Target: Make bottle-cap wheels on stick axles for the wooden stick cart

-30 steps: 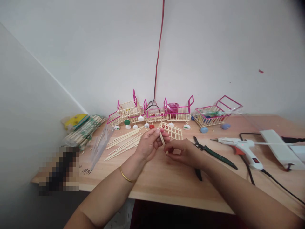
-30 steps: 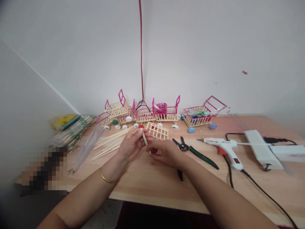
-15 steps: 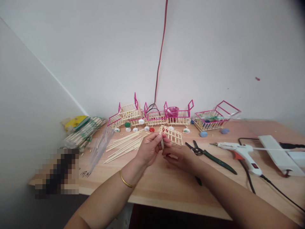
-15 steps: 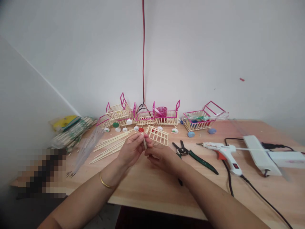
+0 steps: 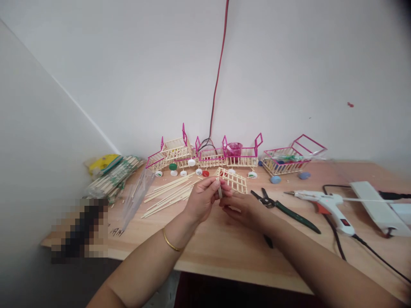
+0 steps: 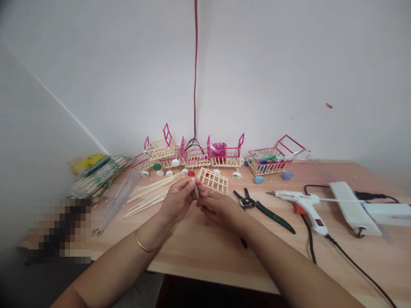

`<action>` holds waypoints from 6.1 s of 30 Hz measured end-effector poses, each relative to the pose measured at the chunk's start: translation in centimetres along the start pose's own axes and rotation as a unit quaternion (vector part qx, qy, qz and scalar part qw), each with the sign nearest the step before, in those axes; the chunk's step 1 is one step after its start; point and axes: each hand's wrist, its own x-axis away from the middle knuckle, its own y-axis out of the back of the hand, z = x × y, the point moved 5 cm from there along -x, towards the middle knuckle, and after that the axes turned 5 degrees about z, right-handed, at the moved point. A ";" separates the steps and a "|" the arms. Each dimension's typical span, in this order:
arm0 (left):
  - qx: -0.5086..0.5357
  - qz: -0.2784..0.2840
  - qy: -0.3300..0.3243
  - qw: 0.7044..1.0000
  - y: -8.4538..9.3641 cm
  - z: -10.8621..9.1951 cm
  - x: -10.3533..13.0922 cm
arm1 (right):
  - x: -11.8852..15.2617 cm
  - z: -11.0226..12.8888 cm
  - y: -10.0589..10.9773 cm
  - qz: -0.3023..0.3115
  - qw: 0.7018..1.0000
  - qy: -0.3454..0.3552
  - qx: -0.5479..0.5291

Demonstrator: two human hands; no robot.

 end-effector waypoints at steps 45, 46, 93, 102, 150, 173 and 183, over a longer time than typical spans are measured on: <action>-0.298 0.150 -0.066 0.940 -2.5 0.0 1.2 | 4.3 2.1 5.7 -0.045 0.982 -0.157 0.100; -0.306 0.147 -0.080 0.937 -2.6 -0.3 1.2 | 3.8 1.9 5.5 -0.040 0.983 -0.142 0.105; -0.504 0.159 -0.194 0.827 -2.9 -0.7 1.7 | 3.7 0.6 4.0 -0.018 0.982 -0.078 0.172; -0.500 0.148 -0.169 0.836 -3.0 -0.5 1.8 | 4.2 -0.2 3.5 -0.031 0.979 -0.089 0.179; -0.021 -0.054 0.011 0.998 0.6 0.9 -0.1 | 0.0 -0.5 4.0 0.094 0.952 -0.253 -0.148; -0.246 -0.078 -0.008 0.966 1.3 0.3 -0.4 | 2.4 -6.7 6.3 -0.057 0.922 -0.304 -0.233; -0.189 -0.076 -0.018 0.979 1.3 0.1 -0.2 | 2.8 -5.8 6.5 0.003 0.907 -0.293 -0.301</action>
